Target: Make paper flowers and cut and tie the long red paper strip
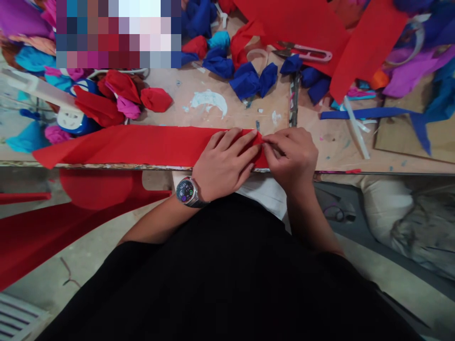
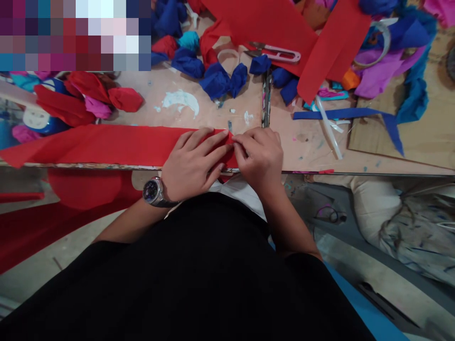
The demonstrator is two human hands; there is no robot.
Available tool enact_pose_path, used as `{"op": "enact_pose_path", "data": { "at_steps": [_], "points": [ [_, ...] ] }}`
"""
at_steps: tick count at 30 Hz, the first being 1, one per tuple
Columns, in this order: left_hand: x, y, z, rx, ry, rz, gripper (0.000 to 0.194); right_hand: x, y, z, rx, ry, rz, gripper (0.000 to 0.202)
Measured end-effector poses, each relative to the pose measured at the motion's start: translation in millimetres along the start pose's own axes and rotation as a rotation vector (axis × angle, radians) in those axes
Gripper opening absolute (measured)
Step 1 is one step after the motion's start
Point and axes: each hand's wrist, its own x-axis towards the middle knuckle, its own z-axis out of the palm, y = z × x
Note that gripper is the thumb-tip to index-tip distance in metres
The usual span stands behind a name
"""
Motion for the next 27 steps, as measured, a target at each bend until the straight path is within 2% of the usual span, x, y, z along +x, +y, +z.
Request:
{"op": "enact_pose_path", "data": {
  "at_steps": [7,18,27],
  "points": [
    [0.6,4.0,-5.1,0.007,-0.032,-0.043,0.055,1.6,1.3,-0.1,-0.001,-0.024,-0.032,0.02],
    [-0.4,2.9,-3.8,0.019,-0.013,-0.067,0.065,0.2,6.6,-4.0,0.038,-0.069,-0.1,0.022],
    [-0.6,3.7,-5.5,0.022,-0.027,-0.044,0.043,-0.2,8.0,-8.4,0.016,-0.115,-0.157,0.022]
  ]
}}
